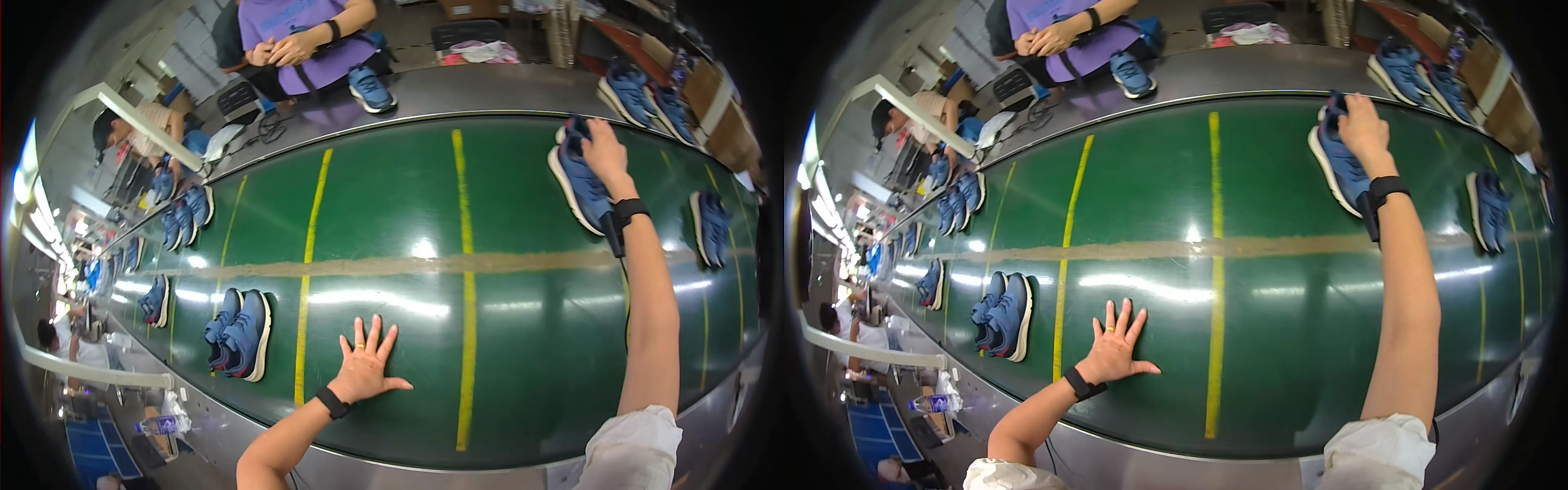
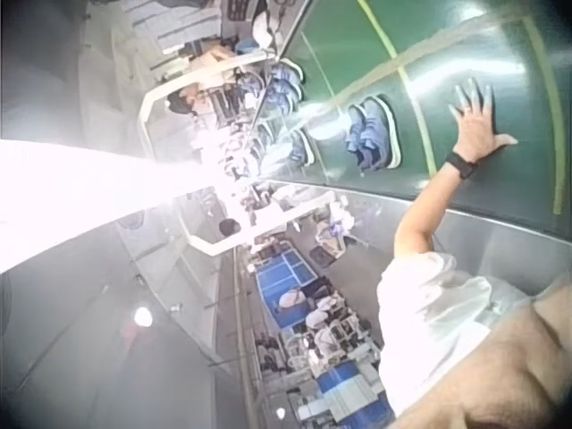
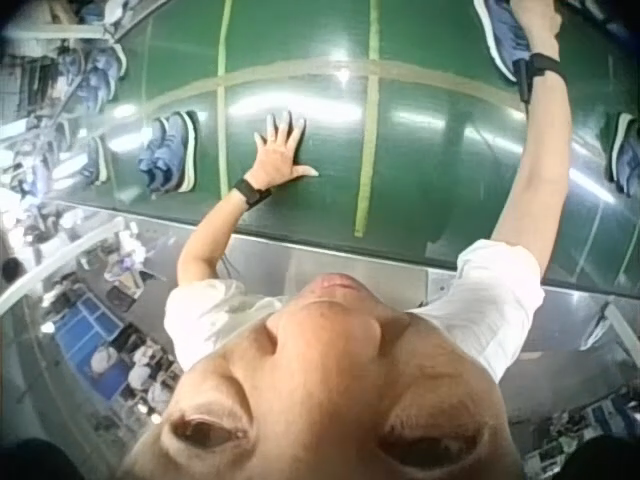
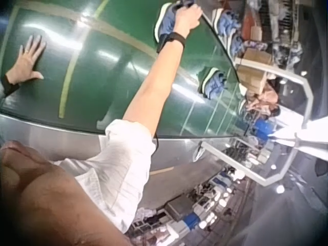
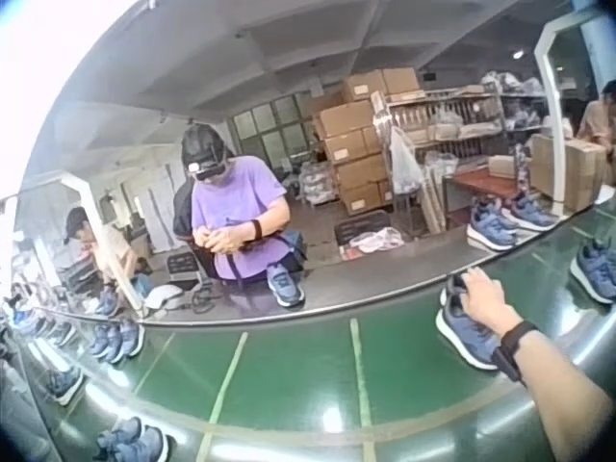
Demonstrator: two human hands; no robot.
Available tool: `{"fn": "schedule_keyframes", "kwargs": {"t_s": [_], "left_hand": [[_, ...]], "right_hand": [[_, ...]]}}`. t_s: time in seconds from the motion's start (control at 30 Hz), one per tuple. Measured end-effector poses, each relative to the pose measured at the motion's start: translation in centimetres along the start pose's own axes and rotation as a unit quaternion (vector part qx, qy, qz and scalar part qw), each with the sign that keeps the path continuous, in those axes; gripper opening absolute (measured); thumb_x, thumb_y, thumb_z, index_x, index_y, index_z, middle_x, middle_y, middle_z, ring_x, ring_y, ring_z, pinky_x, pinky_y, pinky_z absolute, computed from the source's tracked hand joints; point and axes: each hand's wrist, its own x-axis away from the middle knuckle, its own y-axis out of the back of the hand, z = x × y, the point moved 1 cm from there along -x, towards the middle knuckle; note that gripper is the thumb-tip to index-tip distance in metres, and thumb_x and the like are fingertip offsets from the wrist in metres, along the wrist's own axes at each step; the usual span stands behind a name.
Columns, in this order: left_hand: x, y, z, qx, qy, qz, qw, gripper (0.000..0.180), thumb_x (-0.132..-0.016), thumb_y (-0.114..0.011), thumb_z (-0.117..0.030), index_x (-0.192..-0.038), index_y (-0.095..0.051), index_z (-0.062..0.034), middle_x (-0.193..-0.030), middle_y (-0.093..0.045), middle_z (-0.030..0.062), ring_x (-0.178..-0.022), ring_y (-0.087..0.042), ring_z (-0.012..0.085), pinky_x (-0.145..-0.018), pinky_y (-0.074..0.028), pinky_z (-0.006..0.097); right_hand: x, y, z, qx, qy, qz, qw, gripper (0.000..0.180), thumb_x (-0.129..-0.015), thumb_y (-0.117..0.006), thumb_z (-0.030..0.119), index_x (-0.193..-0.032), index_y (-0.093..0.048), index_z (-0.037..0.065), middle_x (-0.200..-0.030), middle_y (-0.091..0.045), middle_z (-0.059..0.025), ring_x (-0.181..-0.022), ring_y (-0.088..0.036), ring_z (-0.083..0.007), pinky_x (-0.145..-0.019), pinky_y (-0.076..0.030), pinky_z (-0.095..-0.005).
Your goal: Trim excess threads from blue athletic shoes and inspect them on a conveyor belt.
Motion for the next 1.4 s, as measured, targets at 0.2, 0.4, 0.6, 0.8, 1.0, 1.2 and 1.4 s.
{"fn": "schedule_keyframes", "kwargs": {"t_s": [0.2, 0.4, 0.6, 0.8, 1.0, 1.2, 1.4], "left_hand": [[-0.1, 0.8, -0.1, 0.011, 0.008, 0.020, 1.000, 0.120, -0.060, -0.050, -0.084, -0.147, -0.017, -0.0087, -0.150, -0.005, 0.0284, -0.134, -0.003, 0.0557, -0.097, -0.016, 0.073], [-0.7, 0.0, 0.2, 0.003, 0.026, 0.026, 0.999, 0.119, -0.061, -0.046, -0.085, -0.148, -0.012, -0.0130, -0.151, -0.003, 0.0247, -0.135, -0.002, 0.0533, -0.097, -0.016, 0.073], [-1.0, 0.5, 0.0, -0.005, 0.056, 0.073, 0.996, 0.120, -0.059, -0.046, -0.088, -0.149, -0.006, -0.0203, -0.154, 0.002, 0.0168, -0.139, 0.000, 0.0460, -0.099, -0.018, 0.070], [0.9, -0.5, -0.7, 0.179, 0.086, -0.031, 0.980, 0.089, -0.073, -0.065, -0.060, -0.140, -0.034, -0.0101, -0.146, -0.027, 0.0207, -0.130, -0.032, 0.0433, -0.102, -0.036, 0.048], [13.2, -1.2, -6.0, 0.581, 0.059, -0.183, 0.791, 0.047, -0.096, -0.046, -0.038, -0.126, -0.051, -0.0023, -0.114, -0.061, 0.0149, -0.105, -0.057, 0.0211, -0.089, -0.043, 0.031], [29.1, -5.2, -12.9, 0.761, 0.013, -0.080, 0.644, 0.042, -0.097, -0.044, -0.027, -0.134, -0.045, -0.0072, -0.121, -0.054, 0.0043, -0.103, -0.054, 0.0141, -0.088, -0.043, 0.028], [31.0, -8.1, -15.7, 0.751, -0.018, -0.143, 0.644, 0.068, -0.078, -0.059, -0.003, -0.139, -0.031, -0.0001, -0.132, -0.044, 0.0139, -0.123, -0.041, 0.0192, -0.097, -0.040, 0.032]], "right_hand": [[-2.5, -3.0, 1.9, 0.061, -0.027, 0.082, 0.994, 0.047, -0.084, -0.049, 0.017, -0.130, -0.045, 0.009, -0.132, -0.047, -0.0054, -0.126, -0.040, -0.0229, -0.095, -0.045, -0.0421], [2.1, 0.7, 3.9, 0.223, 0.030, 0.138, 0.965, 0.024, -0.077, -0.063, 0.022, -0.096, -0.071, 0.010, -0.104, -0.066, -0.0055, -0.105, -0.056, -0.0232, -0.080, -0.051, -0.0337], [12.6, 8.8, 5.8, 0.218, 0.233, 0.182, 0.930, 0.023, -0.064, -0.066, 0.029, -0.078, -0.071, 0.012, -0.087, -0.068, -0.0087, -0.088, -0.062, -0.0235, -0.075, -0.045, -0.0346], [28.0, 20.7, 13.6, 0.108, 0.551, 0.099, 0.821, 0.018, -0.059, -0.069, 0.024, -0.072, -0.068, 0.014, -0.079, -0.064, -0.0012, -0.087, -0.058, -0.0183, -0.076, -0.040, -0.0333], [44.2, 24.1, 16.8, -0.053, 0.732, -0.029, 0.679, 0.004, -0.071, -0.060, 0.020, -0.072, -0.059, 0.016, -0.080, -0.054, 0.0029, -0.084, -0.052, -0.0134, -0.077, -0.037, -0.0290], [55.5, 25.6, 17.0, -0.096, 0.791, 0.047, 0.602, 0.009, -0.073, -0.059, 0.016, -0.080, -0.061, 0.013, -0.084, -0.053, -0.0003, -0.090, -0.054, -0.0172, -0.095, -0.038, -0.0368], [62.3, 28.0, 15.2, -0.261, 0.639, 0.087, 0.718, 0.013, -0.071, -0.061, 0.014, -0.084, -0.062, 0.012, -0.084, -0.057, -0.0035, -0.083, -0.056, -0.0214, -0.079, -0.044, -0.0350]]}}
